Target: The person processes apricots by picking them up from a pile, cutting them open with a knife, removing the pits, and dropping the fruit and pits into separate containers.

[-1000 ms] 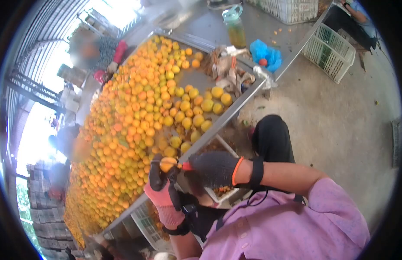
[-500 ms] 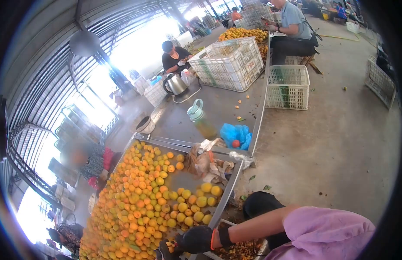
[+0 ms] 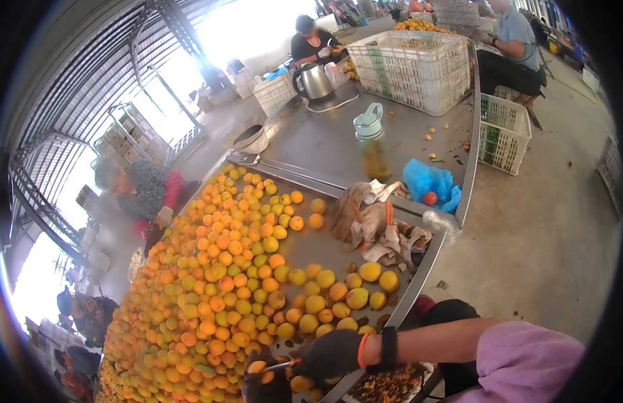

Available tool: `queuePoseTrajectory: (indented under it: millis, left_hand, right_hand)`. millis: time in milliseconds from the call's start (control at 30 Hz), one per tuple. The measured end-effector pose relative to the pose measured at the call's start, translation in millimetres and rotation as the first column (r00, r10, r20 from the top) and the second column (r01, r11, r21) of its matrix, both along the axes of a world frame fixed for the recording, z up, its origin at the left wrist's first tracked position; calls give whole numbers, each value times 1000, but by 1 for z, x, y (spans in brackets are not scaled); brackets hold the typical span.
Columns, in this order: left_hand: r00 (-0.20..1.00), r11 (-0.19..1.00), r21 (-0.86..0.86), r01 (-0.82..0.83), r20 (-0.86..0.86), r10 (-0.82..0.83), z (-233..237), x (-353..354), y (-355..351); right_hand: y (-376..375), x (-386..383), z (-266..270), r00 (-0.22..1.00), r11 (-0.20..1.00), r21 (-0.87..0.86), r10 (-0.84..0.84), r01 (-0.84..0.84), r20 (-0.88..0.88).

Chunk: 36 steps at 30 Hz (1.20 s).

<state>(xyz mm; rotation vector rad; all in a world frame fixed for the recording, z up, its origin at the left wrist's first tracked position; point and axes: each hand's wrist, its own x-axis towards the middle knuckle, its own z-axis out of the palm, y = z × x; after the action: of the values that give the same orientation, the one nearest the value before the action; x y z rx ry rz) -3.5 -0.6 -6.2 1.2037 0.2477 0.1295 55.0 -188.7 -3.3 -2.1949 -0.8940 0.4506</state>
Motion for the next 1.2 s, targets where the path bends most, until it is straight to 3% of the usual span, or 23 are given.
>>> queuePoseTrajectory:
  millis: [33, 67, 100, 133, 167, 200, 233, 300, 333, 433, 500, 567, 633, 700, 733, 767, 800, 833, 867, 967, 1033, 1167, 1200]
  left_hand:
    - [991, 996, 79, -51, 131, 40, -2, 0, 5]
    - [949, 858, -458, 232, 301, -96, 24, 2, 6]
    - [949, 859, -461, 225, 303, -86, 22, -1, 9]
    - [979, 955, 294, 39, 179, -95, 15, -4, 11]
    - [997, 455, 888, -66, 79, -9, 8, -4, 11]
    - [963, 838, 542, -62, 252, -92, -6, -5, 2]
    - [963, 835, 546, -63, 252, -92, -11, -8, -3]
    - [949, 433, 901, -40, 170, -267, -16, -16, -8]
    - [949, 427, 903, -42, 169, -265, -21, -19, -9]
    - [927, 515, 854, -81, 254, -275, -12, -27, -14]
    - [947, 830, 485, 275, 13, -322, -5, -30, -11]
    - [963, 754, 646, 125, 105, -249, -8, -23, -12]
    - [935, 803, 557, 214, 122, -334, -39, -18, 6]
    - [971, 970, 56, 237, 27, -239, -27, -15, -4]
    - [977, 869, 488, -81, 211, -28, -25, -12, -17]
    - [895, 512, 760, -400, 443, 43, -22, -10, -24]
    - [970, 915, 333, -226, 164, 180, -9, -5, -22]
    - [982, 946, -278, -168, -135, 134, 1, 1, -12]
    - [999, 875, -483, -28, -35, 13, -1, 3, -2]
    - [980, 953, -235, -193, -95, 175, -3, 2, 2]
    - [979, 960, -221, -170, -146, 140, 3, 0, -1]
    - [977, 977, 28, -211, 3, 211, -13, -7, -13]
    - [977, 970, 123, -211, 44, 207, -16, -7, -14]
  right_hand:
    - [-2, 0, 1, 999, 1000, -12, -17, 17, -29]
    - [-5, 1, -6, 999, 999, 0, -51, 51, 13]
    - [-3, 0, -11, 999, 999, -4, -41, 41, 15]
    - [-1, -3, -15, 987, 973, 211, -123, 99, 105]
    - [1, -8, -18, 959, 897, 422, -224, 134, 172]
    - [7, -11, -17, 960, 853, 510, -221, 106, 171]
    - [14, -15, -16, 960, 851, 514, -221, 105, 171]
    - [24, -22, -14, 958, 711, 696, -258, 99, 127]
    - [21, -24, -18, 973, 759, 640, -217, 120, 74]
    - [21, -30, -23, 978, 770, 625, -204, 128, 51]
    - [22, -33, -27, 981, 786, 596, -196, 164, -11]
    - [28, -30, -27, 980, 799, 567, -173, 198, -99]
    - [35, -26, -36, 944, 805, 567, -301, 177, 132]
    - [46, -26, -28, 911, 853, 400, -401, 334, 94]
    - [51, -21, -30, 916, 821, 468, -398, 328, 56]
    - [56, -17, -33, 917, 775, 540, -398, 328, 15]
    - [53, -17, -25, 919, 603, 695, -276, 393, -280]
    - [50, -17, -9, 856, 397, 772, -81, 497, -510]
    - [42, -16, -1, 826, 403, 735, -110, 545, -552]
    - [21, -17, 6, 797, 504, 634, -221, 587, -562]
    - [19, -22, 9, 839, 451, 708, -306, 544, -450]
    - [8, -38, 22, 771, 313, 717, -89, 622, -631]
    - [7, -39, 20, 779, 349, 706, -144, 617, -610]
